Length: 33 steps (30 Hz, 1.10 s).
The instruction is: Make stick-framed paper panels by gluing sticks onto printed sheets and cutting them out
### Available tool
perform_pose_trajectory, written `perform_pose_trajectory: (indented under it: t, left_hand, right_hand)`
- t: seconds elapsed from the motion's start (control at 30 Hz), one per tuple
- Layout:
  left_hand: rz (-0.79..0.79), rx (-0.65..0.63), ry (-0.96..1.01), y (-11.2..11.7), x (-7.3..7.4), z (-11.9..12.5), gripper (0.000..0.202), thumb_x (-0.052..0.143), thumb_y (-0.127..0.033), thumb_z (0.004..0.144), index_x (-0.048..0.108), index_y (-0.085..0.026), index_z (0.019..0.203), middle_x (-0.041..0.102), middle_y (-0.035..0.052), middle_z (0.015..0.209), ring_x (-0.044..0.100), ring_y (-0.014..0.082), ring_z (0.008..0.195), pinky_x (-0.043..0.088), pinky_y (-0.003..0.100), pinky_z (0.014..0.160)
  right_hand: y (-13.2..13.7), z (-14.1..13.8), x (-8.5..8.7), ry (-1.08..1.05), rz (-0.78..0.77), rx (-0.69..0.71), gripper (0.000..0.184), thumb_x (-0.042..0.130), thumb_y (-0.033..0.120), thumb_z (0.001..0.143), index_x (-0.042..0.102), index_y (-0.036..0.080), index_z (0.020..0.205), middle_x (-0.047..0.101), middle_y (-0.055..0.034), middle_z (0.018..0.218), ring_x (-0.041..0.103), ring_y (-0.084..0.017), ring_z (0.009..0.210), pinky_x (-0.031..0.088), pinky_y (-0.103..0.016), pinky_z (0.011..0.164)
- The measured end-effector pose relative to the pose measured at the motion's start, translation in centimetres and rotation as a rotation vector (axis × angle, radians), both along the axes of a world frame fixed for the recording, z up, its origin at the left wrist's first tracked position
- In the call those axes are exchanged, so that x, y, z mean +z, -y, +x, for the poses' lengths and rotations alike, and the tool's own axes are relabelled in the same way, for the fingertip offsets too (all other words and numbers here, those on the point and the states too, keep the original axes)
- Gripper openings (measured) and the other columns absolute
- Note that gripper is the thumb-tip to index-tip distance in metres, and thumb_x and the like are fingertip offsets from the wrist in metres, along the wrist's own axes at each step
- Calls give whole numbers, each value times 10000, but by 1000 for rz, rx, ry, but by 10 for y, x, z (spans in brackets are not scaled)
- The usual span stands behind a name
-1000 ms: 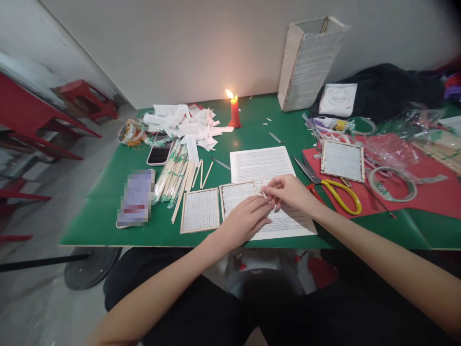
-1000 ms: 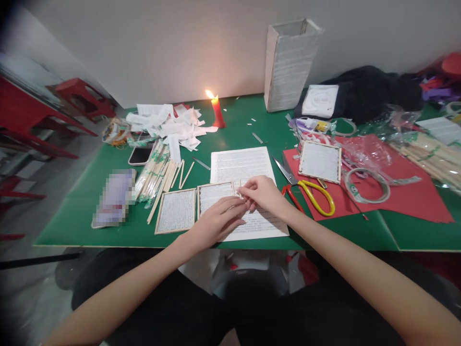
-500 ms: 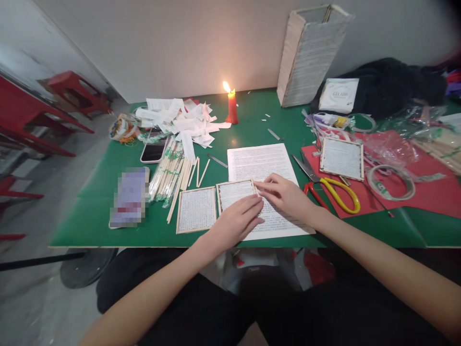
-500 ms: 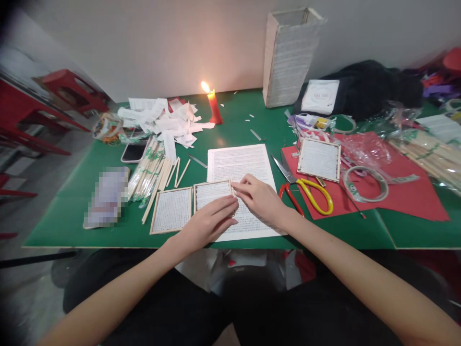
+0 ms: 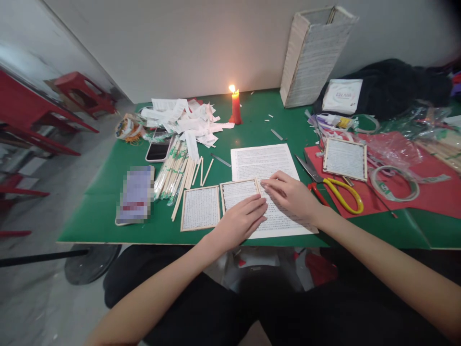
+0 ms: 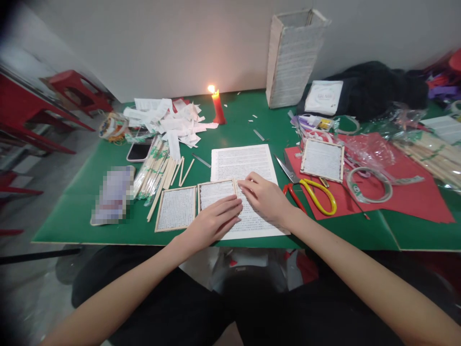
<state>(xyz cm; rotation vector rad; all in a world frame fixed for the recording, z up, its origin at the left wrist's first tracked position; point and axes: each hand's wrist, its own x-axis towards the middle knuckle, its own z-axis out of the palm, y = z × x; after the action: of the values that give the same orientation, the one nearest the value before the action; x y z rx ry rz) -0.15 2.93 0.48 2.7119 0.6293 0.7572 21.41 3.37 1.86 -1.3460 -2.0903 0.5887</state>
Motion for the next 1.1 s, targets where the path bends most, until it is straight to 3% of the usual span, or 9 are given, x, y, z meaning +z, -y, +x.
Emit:
perform_pose_trajectory:
  t: [0.13, 0.23, 0.37, 0.47, 0.67, 0.8, 0.9, 1.0, 1.1]
  left_hand:
    - [-11, 10, 10, 2, -2, 1, 275, 492, -217, 1023, 589, -101, 1252, 664, 148, 1261, 559, 250, 1308, 518, 426, 1074]
    - [-28, 6, 10, 2, 0, 2, 253, 474, -209, 1026, 614, -86, 1197, 677, 154, 1208, 579, 249, 1279, 507, 413, 1080]
    - [-82, -20, -31, 2, 3, 3, 230, 451, -186, 1025, 656, -91, 1066, 682, 155, 1116, 599, 251, 1239, 526, 394, 1038]
    - [-89, -2, -53, 2, 2, 3, 261, 420, -194, 1031, 666, -107, 1028, 688, 142, 1072, 645, 244, 1135, 564, 392, 962]
    - [-44, 21, -184, 3, -5, 3, 190, 525, -165, 968, 699, -92, 941, 720, 124, 992, 684, 264, 1014, 578, 413, 925]
    - [-33, 31, -258, 2, -3, 3, 181, 542, -151, 946, 697, -100, 870, 723, 120, 933, 694, 278, 993, 599, 421, 878]
    - [-29, 21, -186, 3, 0, 2, 218, 480, -168, 983, 690, -112, 967, 715, 135, 1066, 662, 276, 1117, 585, 430, 931]
    - [-33, 2, -78, 3, 1, 2, 273, 405, -176, 1024, 647, -99, 1126, 667, 164, 1219, 573, 258, 1277, 538, 434, 1032]
    - [-6, 0, -17, 4, -1, 3, 278, 398, -177, 1033, 609, -76, 1182, 654, 174, 1238, 561, 258, 1297, 520, 437, 1067]
  right_hand:
    - [-15, -12, 9, 26, 73, 23, 264, 436, 212, 988, 696, 193, 1028, 640, -77, 995, 599, -174, 820, 452, -300, 703]
    - [-42, -38, 20, 18, 81, 48, 208, 482, 213, 958, 689, 195, 971, 649, -68, 963, 596, -181, 846, 440, -300, 731]
    - [-82, -93, 31, 107, -119, -77, 272, 487, 329, 972, 666, 157, 859, 644, -72, 773, 561, -173, 684, 403, -313, 635]
    - [-105, -133, 32, 278, -231, -162, 372, 479, 419, 967, 686, 122, 885, 641, -121, 771, 565, -200, 674, 379, -334, 593]
    - [-125, -172, 32, 389, -325, -113, 220, 581, 176, 840, 718, 97, 992, 659, -162, 880, 622, -231, 778, 409, -327, 615]
    - [-129, -176, 38, 383, -378, -107, 260, 627, 123, 763, 722, 78, 1001, 663, -159, 858, 621, -220, 739, 414, -305, 585]
    - [-135, -168, 50, 335, -352, -132, 279, 622, 170, 779, 711, 77, 1027, 661, -137, 817, 607, -196, 702, 415, -287, 572]
    - [-133, -137, 69, 216, -306, -163, 200, 590, 203, 804, 716, 70, 883, 620, -99, 647, 563, -164, 584, 405, -284, 534]
    - [-112, -83, 81, 129, -305, -161, 172, 602, 210, 779, 656, 130, 637, 563, -53, 504, 514, -134, 491, 384, -282, 501]
